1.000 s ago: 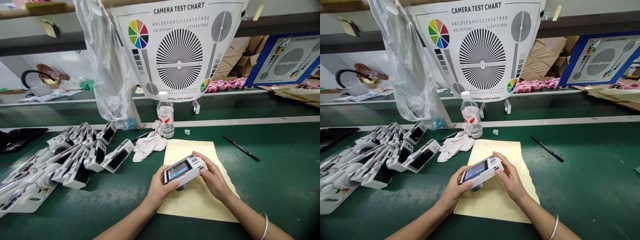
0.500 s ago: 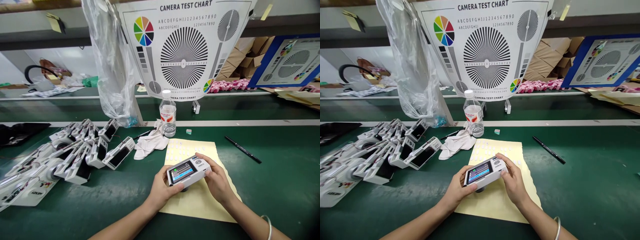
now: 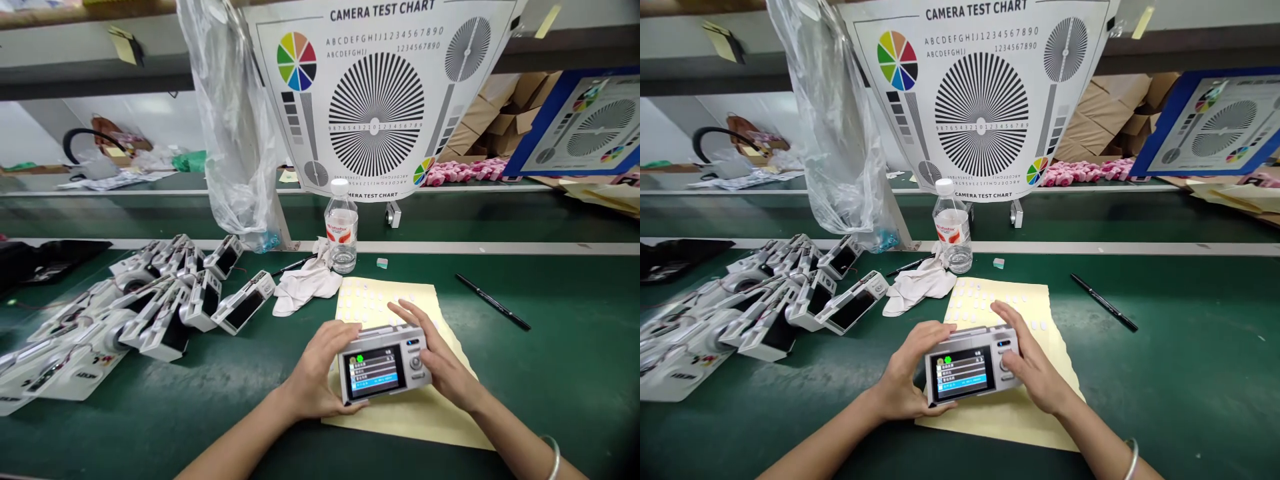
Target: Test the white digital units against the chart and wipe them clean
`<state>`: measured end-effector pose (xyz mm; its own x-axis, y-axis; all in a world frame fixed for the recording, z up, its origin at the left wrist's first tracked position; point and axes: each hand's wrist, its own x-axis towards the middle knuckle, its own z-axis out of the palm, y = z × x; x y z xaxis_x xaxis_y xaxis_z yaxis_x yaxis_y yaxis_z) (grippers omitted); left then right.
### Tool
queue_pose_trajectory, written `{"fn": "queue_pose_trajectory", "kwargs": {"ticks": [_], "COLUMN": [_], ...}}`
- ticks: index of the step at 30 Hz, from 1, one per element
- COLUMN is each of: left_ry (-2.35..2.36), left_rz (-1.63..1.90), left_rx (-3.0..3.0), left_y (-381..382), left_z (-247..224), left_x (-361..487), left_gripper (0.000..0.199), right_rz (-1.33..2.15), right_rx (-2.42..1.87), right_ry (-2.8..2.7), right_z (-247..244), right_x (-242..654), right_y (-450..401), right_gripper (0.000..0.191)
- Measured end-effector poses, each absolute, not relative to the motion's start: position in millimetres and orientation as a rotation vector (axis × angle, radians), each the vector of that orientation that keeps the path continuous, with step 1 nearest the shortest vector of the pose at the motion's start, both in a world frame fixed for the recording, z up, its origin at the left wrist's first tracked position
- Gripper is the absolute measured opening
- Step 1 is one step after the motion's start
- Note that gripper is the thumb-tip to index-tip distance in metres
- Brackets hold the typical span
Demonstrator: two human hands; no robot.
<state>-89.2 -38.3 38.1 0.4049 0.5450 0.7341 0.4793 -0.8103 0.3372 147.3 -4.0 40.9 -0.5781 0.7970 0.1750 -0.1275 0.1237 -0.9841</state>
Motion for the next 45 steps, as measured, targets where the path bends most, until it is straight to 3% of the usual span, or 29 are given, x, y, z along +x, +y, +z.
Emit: {"fn": "queue_pose_trajectory", "kwargs": {"ticks": [4, 11, 18, 23, 28, 37, 45], "left_ry": [0.938, 1.010, 1.020, 0.963, 0.948, 0.970, 1.009], "left_rz": [1.283, 1.268, 1.281, 1.317, 1.363, 1.331, 1.294], "left_rx": [2.740, 2.568, 2.388, 2.447, 2.477, 2.519, 2.475], "left_y": [-35.9, -37.2, -38.1, -36.5, -36.1, -35.4, -35.0], "left_z": [35.0, 38.4, 39.4, 37.4, 36.9, 34.9, 35.4], "left_x": [-94.5, -92.1, -92.5, -94.0, -93.4, -91.7, -92.3], "left_gripper": [0.078, 0.077, 0.076, 0.077, 0.075, 0.076, 0.077], "right_rz": [1.295, 1.443, 1.725, 2.024, 1.953, 1.855, 1.745], "right_rx": [-0.731, -0.707, -0.686, -0.580, -0.604, -0.626, -0.708], "right_ry": [-1.897, -1.814, -1.710, -1.529, -1.480, -1.571, -1.699], "right_z": [42.2, 45.4, 44.3, 49.8, 45.0, 41.8, 47.6], "right_x": [152.6, 151.7, 151.8, 153.1, 150.5, 150.4, 149.3], "right_y": [-10.0, -11.4, -9.4, -9.2, -7.9, -5.5, -8.2], "right_gripper": [0.045, 0.035, 0.052, 0.054, 0.064, 0.049, 0.059]}}
